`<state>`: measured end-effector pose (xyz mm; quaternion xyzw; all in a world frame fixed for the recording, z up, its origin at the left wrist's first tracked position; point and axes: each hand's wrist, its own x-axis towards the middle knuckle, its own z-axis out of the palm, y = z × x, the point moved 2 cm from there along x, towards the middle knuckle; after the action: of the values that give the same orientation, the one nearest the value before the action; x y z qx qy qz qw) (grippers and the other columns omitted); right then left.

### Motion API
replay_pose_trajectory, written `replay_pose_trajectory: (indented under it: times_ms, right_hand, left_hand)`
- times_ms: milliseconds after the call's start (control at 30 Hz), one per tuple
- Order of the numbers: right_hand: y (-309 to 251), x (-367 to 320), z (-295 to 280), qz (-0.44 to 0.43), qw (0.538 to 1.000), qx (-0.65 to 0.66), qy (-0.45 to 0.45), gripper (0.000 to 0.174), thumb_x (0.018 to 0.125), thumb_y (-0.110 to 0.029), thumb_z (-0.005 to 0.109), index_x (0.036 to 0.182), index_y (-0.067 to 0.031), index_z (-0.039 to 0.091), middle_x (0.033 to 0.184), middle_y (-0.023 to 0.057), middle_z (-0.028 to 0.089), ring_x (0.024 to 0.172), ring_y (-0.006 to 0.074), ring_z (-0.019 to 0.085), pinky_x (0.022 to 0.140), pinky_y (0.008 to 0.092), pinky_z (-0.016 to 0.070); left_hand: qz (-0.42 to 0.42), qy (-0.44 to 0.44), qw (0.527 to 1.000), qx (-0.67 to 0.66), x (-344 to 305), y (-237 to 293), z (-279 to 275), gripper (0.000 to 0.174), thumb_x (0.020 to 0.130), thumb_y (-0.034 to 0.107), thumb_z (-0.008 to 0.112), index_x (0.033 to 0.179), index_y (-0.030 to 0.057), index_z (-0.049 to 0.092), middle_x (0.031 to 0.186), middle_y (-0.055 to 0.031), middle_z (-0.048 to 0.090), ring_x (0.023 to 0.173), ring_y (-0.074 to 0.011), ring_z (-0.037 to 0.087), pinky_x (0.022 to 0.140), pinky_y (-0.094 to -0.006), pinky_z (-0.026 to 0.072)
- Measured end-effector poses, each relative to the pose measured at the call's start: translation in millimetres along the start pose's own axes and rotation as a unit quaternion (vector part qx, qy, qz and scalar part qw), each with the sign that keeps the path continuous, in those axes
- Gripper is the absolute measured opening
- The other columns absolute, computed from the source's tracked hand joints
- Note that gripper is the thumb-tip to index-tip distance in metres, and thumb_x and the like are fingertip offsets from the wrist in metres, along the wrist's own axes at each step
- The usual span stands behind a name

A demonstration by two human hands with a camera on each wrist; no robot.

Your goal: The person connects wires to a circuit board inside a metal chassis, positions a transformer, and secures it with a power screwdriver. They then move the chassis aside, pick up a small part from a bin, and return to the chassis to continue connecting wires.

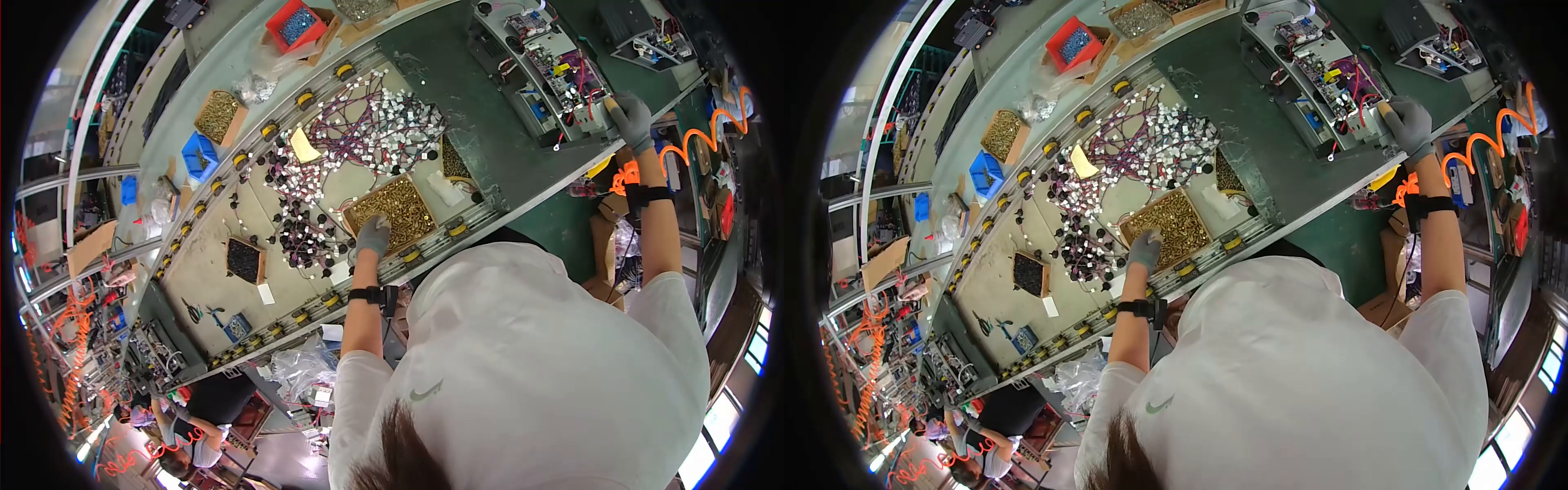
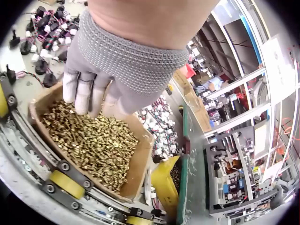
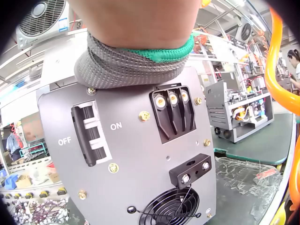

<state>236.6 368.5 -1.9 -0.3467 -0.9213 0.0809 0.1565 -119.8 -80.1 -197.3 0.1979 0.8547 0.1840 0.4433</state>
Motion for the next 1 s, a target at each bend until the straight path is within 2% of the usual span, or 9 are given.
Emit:
replay_pose_trajectory:
  times_ms: [300,433,567,667,733,767,833,967,1000]
  right_hand:
    - [-7,3,-4,0.050,0.999,0.001,0.012,0.030,0.080,-0.027,0.055,0.067,-0.0009,0.061,0.068,0.0136,0.057,0.069,0.0316,0.055,0.060,0.0393,0.0406]
    - [-8,4,-6,0.055,0.998,0.020,0.003,0.029,0.080,-0.026,0.055,0.067,-0.0005,0.061,0.069,0.0150,0.057,0.069,0.0331,0.054,0.061,0.0399,0.0405]
    - [-7,3,-5,0.037,0.999,0.023,0.009,0.029,0.080,-0.025,0.054,0.067,0.0004,0.060,0.069,0.0149,0.056,0.068,0.0329,0.054,0.060,0.0399,0.0400]
    - [-8,3,-5,0.028,0.999,0.017,0.019,0.029,0.079,-0.025,0.054,0.068,0.0009,0.059,0.068,0.0147,0.055,0.068,0.0329,0.054,0.059,0.0397,0.0397]
    - [-7,2,-3,0.028,0.999,0.024,0.026,0.029,0.079,-0.025,0.054,0.067,0.0009,0.059,0.068,0.0147,0.055,0.068,0.0328,0.054,0.059,0.0396,0.0397]
    - [-7,2,-3,0.025,0.999,0.025,0.034,0.029,0.078,-0.025,0.054,0.067,0.0009,0.059,0.068,0.0146,0.055,0.068,0.0327,0.054,0.059,0.0395,0.0397]
    - [-5,1,-1,0.022,0.999,0.030,0.036,0.028,0.078,-0.025,0.054,0.067,0.0008,0.059,0.068,0.0146,0.055,0.068,0.0329,0.053,0.059,0.0394,0.0398]
    - [-7,0,-2,0.026,0.999,0.024,0.038,0.028,0.078,-0.026,0.054,0.068,0.0005,0.059,0.069,0.0145,0.055,0.068,0.0330,0.054,0.060,0.0392,0.0401]
    - [-7,1,-2,0.029,0.999,0.023,0.032,0.028,0.078,-0.026,0.054,0.069,0.0003,0.060,0.069,0.0145,0.056,0.068,0.0330,0.054,0.060,0.0391,0.0402]
  left_hand:
    - [0.136,0.026,0.963,0.231,102,127,29,0.045,0.081,0.022,0.060,0.125,0.0176,0.050,0.123,-0.0122,0.053,0.107,-0.0299,0.055,0.089,-0.0405,0.0458]
    - [0.191,0.064,0.889,0.411,117,151,42,0.050,0.083,0.013,0.056,0.130,0.0244,0.044,0.109,-0.0070,0.063,0.096,-0.0247,0.061,0.077,-0.0383,0.0515]
    - [-0.007,-0.004,0.988,0.156,144,119,51,0.052,0.078,0.025,0.064,0.128,0.0181,0.049,0.112,-0.0078,0.062,0.107,-0.0236,0.057,0.087,-0.0352,0.0473]
    - [0.155,0.203,0.950,0.178,128,105,23,0.036,0.081,0.013,0.060,0.117,0.0089,0.058,0.103,-0.0114,0.063,0.090,-0.0259,0.061,0.080,-0.0352,0.0481]
    - [0.162,0.249,0.946,-0.128,152,67,6,0.036,0.085,0.009,0.054,0.121,0.0050,0.054,0.098,-0.0121,0.063,0.082,-0.0227,0.059,0.076,-0.0311,0.0461]
    - [0.161,0.248,0.947,-0.123,149,62,-6,0.036,0.085,0.009,0.054,0.121,0.0050,0.054,0.098,-0.0121,0.063,0.082,-0.0227,0.059,0.076,-0.0311,0.0461]
    - [0.127,0.287,0.836,-0.449,137,56,-31,0.037,0.089,0.012,0.052,0.123,0.0005,0.050,0.095,-0.0119,0.062,0.080,-0.0189,0.056,0.072,-0.0292,0.0445]
    - [0.014,0.256,0.821,-0.510,139,47,-39,0.040,0.090,0.017,0.051,0.125,-0.0012,0.046,0.097,-0.0105,0.061,0.080,-0.0203,0.056,0.070,-0.0314,0.0451]
    - [0.052,0.265,0.888,-0.372,160,39,-28,0.041,0.089,0.018,0.053,0.124,-0.0013,0.048,0.096,-0.0114,0.062,0.081,-0.0208,0.057,0.069,-0.0319,0.0455]
